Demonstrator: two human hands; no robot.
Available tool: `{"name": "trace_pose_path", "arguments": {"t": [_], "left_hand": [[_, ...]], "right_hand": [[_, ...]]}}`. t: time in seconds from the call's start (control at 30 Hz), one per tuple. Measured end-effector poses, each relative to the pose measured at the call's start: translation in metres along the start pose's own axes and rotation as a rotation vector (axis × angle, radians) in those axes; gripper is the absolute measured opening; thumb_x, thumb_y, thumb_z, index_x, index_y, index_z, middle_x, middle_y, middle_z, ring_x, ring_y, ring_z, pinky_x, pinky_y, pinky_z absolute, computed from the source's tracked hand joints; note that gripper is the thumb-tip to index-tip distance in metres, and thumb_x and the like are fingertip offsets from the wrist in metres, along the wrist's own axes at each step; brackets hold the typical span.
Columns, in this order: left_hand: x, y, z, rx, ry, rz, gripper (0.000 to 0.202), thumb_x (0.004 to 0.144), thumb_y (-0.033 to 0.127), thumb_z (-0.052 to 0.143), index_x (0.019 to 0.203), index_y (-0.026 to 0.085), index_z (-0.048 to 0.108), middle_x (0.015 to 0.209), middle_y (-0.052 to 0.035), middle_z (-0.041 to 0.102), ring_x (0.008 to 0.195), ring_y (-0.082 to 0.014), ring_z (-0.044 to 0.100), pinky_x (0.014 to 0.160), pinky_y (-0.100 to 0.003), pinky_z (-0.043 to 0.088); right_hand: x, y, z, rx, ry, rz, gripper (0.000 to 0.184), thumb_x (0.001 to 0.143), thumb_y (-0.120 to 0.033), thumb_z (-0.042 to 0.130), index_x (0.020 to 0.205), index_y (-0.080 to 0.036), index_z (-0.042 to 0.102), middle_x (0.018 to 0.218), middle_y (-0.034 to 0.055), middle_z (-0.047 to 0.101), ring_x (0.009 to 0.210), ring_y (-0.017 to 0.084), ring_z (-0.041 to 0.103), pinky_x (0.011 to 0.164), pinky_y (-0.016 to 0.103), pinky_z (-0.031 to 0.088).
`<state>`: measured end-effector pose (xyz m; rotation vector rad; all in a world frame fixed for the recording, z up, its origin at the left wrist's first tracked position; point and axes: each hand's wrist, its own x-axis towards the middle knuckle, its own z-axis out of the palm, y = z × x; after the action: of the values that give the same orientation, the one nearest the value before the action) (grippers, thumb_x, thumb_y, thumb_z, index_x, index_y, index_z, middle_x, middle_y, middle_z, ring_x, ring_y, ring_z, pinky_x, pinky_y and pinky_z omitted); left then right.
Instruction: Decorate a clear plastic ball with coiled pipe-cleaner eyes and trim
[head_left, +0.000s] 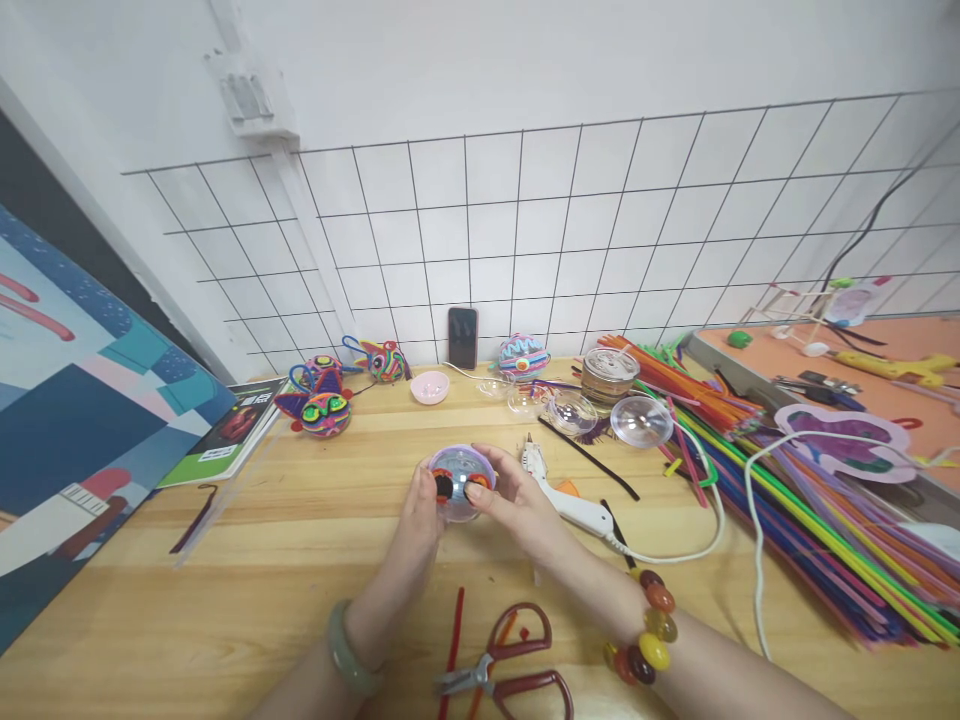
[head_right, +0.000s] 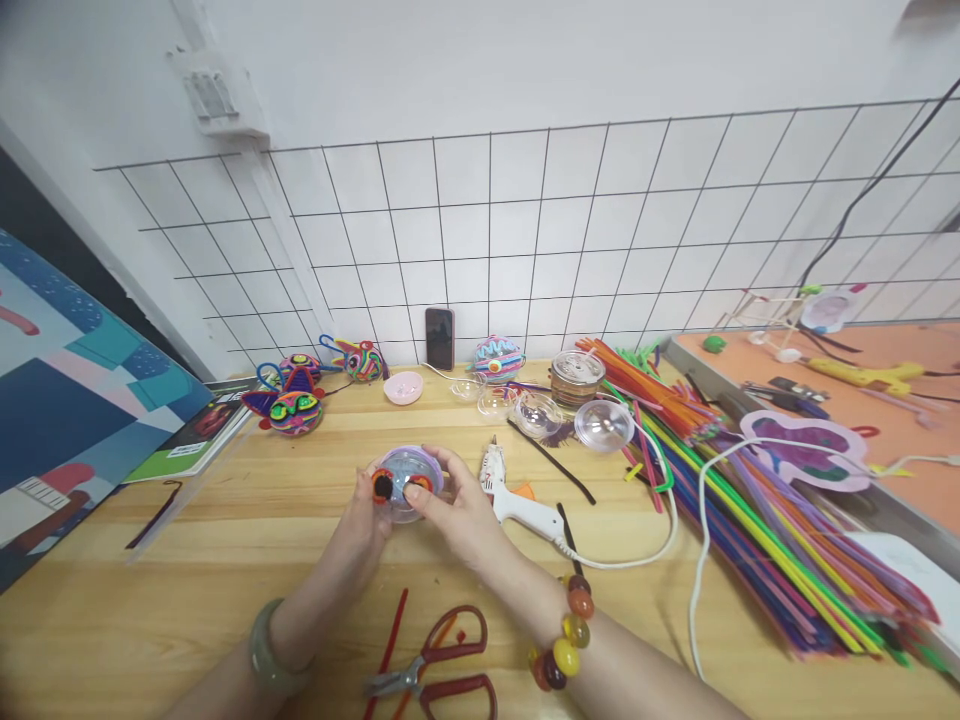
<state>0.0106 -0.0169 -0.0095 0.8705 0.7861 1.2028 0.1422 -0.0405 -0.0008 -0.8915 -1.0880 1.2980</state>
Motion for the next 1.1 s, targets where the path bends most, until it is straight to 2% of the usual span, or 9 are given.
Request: {"name": "trace_pose_path", "arguments": {"t": [0.1, 0.4, 0.63, 0.8, 0.97, 1.1], "left_hand": [[-0.002, 0.005, 0.004, -0.058, -0.038, -0.06, 0.063, 0.072, 0.07, 0.048, 0.106, 0.017, 0.058, 0.1, -0.011, 0.068, 0.1, -0.0283, 0.06, 0.084, -0.04, 0.047], [-0.004, 0.012, 0.008, -0.088, -0.048, -0.105, 0.062, 0.076, 0.066, 0.046, 0.11, 0.015, 0.058, 0.109, -0.0127, 0.066, 0.107, -0.0291, 0.058, 0.089, -0.041, 0.045], [-0.004, 0.014, 0.009, -0.082, -0.038, -0.108, 0.061, 0.078, 0.065, 0.045, 0.112, 0.016, 0.057, 0.111, -0.0133, 0.065, 0.106, -0.0288, 0.059, 0.086, -0.041, 0.047], [-0.004, 0.014, 0.008, -0.081, -0.061, -0.14, 0.062, 0.077, 0.066, 0.044, 0.113, 0.016, 0.056, 0.109, -0.0136, 0.066, 0.1, -0.0292, 0.061, 0.081, -0.042, 0.049], [-0.005, 0.012, 0.008, -0.093, -0.088, -0.115, 0.062, 0.075, 0.067, 0.047, 0.11, 0.017, 0.058, 0.107, -0.0127, 0.067, 0.105, -0.03, 0.059, 0.086, -0.043, 0.047], [-0.004, 0.009, 0.007, -0.103, -0.059, -0.088, 0.064, 0.072, 0.068, 0.05, 0.108, 0.016, 0.059, 0.107, -0.0129, 0.067, 0.107, -0.0312, 0.058, 0.088, -0.043, 0.046]], "right_hand": [[0.001, 0.002, -0.001, 0.001, 0.003, -0.002, 0.054, 0.069, -0.039, 0.073, 0.116, -0.023, 0.051, 0.12, 0.0068, 0.059, 0.111, 0.023, 0.054, 0.092, 0.038, 0.045], [0.0, -0.002, 0.001, -0.013, 0.001, 0.013, 0.057, 0.069, -0.044, 0.073, 0.118, -0.023, 0.051, 0.12, 0.0062, 0.06, 0.112, 0.023, 0.055, 0.092, 0.038, 0.045], [-0.003, -0.01, 0.001, -0.035, 0.051, 0.031, 0.046, 0.082, -0.053, 0.054, 0.117, -0.024, 0.055, 0.124, 0.0049, 0.059, 0.115, 0.024, 0.053, 0.097, 0.042, 0.041], [-0.005, -0.016, 0.004, -0.126, 0.049, 0.012, 0.051, 0.076, -0.05, 0.063, 0.119, -0.025, 0.052, 0.12, 0.0048, 0.061, 0.12, 0.024, 0.049, 0.098, 0.041, 0.041], [-0.006, -0.018, 0.006, -0.156, 0.052, -0.006, 0.05, 0.074, -0.049, 0.066, 0.115, -0.025, 0.053, 0.119, 0.0051, 0.061, 0.116, 0.024, 0.051, 0.097, 0.04, 0.041], [-0.006, -0.019, 0.005, -0.143, 0.032, -0.008, 0.05, 0.074, -0.049, 0.065, 0.114, -0.023, 0.053, 0.119, 0.0061, 0.06, 0.113, 0.023, 0.053, 0.096, 0.039, 0.042]]}}
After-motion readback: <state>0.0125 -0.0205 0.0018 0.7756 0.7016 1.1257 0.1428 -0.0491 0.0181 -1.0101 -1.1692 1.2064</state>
